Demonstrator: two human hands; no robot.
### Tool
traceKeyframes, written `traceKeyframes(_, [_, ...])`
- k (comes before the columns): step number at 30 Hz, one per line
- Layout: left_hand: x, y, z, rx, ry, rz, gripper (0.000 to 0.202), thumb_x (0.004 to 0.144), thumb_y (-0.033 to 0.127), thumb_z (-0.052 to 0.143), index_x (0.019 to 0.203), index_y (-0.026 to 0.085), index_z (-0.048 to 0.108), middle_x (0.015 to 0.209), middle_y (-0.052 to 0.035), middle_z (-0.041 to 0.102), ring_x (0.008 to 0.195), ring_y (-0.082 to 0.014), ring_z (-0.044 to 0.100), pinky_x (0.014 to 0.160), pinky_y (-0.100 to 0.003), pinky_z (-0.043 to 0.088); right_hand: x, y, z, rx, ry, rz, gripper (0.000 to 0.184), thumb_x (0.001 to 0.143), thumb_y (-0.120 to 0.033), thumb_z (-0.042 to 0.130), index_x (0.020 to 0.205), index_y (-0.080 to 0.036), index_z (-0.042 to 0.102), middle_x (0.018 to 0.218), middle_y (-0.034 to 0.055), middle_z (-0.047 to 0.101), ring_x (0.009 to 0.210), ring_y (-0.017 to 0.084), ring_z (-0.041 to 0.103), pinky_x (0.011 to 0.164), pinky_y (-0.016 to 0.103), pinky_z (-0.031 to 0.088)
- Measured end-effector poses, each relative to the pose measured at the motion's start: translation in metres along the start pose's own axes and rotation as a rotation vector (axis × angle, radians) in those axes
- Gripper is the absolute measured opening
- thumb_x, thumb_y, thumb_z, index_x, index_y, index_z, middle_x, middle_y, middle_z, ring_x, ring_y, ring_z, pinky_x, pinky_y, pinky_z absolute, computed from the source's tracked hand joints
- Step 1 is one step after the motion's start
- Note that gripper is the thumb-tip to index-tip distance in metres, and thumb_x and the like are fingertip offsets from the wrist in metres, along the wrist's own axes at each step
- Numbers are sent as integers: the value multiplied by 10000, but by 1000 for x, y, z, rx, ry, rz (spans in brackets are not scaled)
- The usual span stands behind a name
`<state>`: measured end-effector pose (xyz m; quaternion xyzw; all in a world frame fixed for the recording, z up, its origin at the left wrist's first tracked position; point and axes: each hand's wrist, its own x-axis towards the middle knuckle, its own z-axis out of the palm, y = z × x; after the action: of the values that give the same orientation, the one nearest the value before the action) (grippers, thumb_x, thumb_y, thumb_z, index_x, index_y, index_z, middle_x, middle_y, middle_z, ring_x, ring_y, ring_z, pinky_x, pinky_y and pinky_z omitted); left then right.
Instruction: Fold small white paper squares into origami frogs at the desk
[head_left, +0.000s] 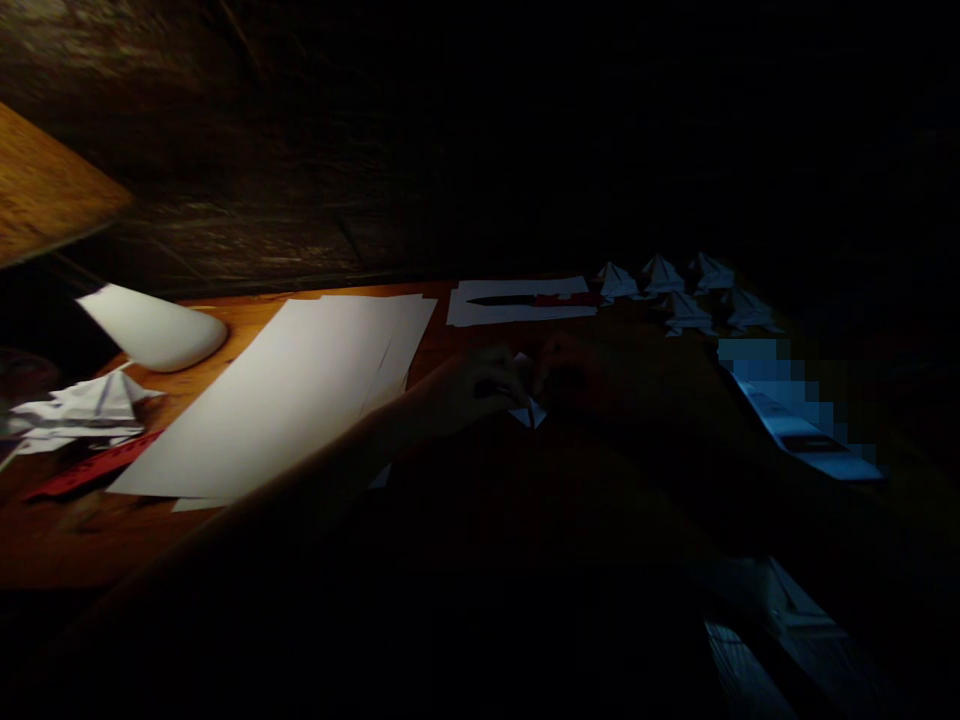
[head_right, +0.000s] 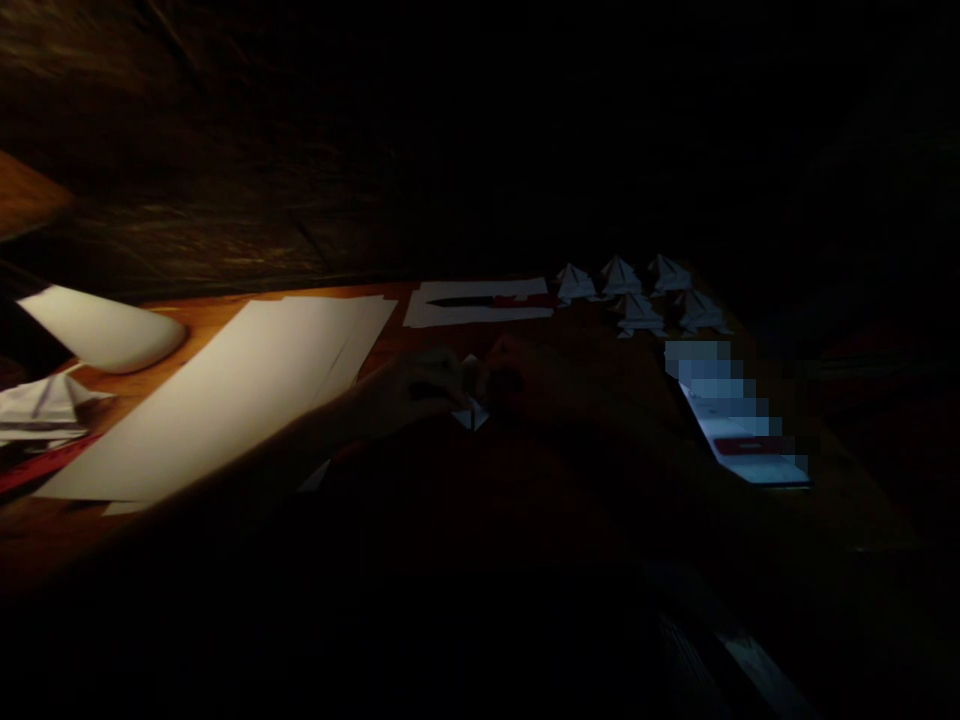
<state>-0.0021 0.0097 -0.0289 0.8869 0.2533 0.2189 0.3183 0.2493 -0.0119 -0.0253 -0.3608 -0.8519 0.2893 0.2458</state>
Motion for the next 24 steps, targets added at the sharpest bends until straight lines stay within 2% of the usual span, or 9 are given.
traceKeyframes(8, [-2, 2, -1, 7, -40, 38, 100, 914, 174, 676, 928, 207, 769, 1061, -50, 600, 1002, -169, 602, 897, -334, 503, -1, 0, -1, -49, -9, -40, 89, 881, -198, 691, 960, -230, 715, 1089, 58, 595, 996, 222, 600, 869, 383, 477])
traceKeyframes(13, [-6, 3, -4, 28, -62, 59, 140, 949, 190, 653, 1013, 227, 771, 1058, -47, 602, 993, -166, 604, 893, -327, 512, -1, 4, -1, -45, -31, -66, 102, 895, -195, 681, 985, -229, 713, 1132, 59, 582, 1009, 213, 604, 888, 388, 489])
traceKeyframes(19, [-7, 8, -6, 80, -47, 57, 206, 963, 169, 626, 1117, 241, 743, 1101, -52, 633, 1024, -170, 614, 914, -325, 510, -1, 4, -3, -7, -45, -53, 98, 891, -229, 708, 989, -239, 708, 1147, 56, 588, 1036, 217, 598, 936, 413, 488])
traceKeyframes(24, [-6, 11, -7, 70, -40, 71, 199, 983, 181, 594, 1103, 225, 747, 1080, -62, 640, 1010, -167, 629, 902, -327, 524, -1, 4, -4, 6, -50, -73, 103, 895, -216, 696, 997, -233, 702, 1140, 56, 581, 1052, 216, 592, 948, 413, 483])
